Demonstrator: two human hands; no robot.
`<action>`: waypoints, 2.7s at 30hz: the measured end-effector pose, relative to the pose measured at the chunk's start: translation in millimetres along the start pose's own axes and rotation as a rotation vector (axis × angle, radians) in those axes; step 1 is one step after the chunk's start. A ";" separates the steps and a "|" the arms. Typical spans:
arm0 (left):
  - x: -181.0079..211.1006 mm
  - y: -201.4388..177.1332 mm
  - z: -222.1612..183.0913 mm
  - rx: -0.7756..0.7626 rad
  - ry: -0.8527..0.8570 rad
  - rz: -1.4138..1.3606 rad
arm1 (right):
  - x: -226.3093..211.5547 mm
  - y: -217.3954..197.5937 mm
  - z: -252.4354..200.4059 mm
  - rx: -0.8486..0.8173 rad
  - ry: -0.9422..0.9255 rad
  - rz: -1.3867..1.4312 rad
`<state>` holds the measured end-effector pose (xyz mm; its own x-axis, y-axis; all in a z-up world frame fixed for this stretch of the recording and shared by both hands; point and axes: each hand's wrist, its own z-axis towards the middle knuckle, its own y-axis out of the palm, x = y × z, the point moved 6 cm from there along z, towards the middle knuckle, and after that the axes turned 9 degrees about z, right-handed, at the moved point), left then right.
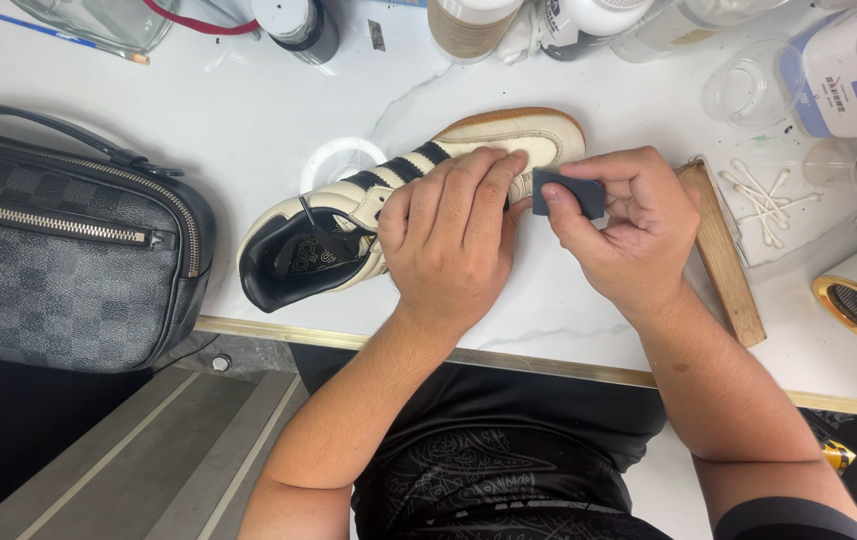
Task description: The person applies a substance to the toe cap of a shoe using a small blue applicator, rubbing and smoothing it across the surface.
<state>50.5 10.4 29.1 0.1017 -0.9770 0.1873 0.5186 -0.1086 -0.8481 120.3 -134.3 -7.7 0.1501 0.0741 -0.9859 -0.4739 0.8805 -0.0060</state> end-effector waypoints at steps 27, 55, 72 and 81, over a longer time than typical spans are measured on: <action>-1.8 1.3 -2.7 0.020 0.008 0.006 | -7.2 3.5 -0.8 -0.050 -0.149 -0.270; -7.8 3.8 8.2 -0.182 0.095 -0.080 | 15.1 -5.6 5.6 0.053 0.183 0.114; -6.2 4.9 -0.8 -0.116 0.082 -0.108 | -3.8 2.4 1.7 -0.003 -0.071 -0.258; -3.3 2.9 -4.9 -0.076 0.063 -0.088 | -8.2 4.4 -0.3 -0.031 -0.098 -0.242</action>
<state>47.5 12.4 23.6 0.0040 -0.9724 0.2334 0.4570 -0.2058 -0.8653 116.7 -131.2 0.3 0.3445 -0.0906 -0.9344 -0.4400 0.8637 -0.2460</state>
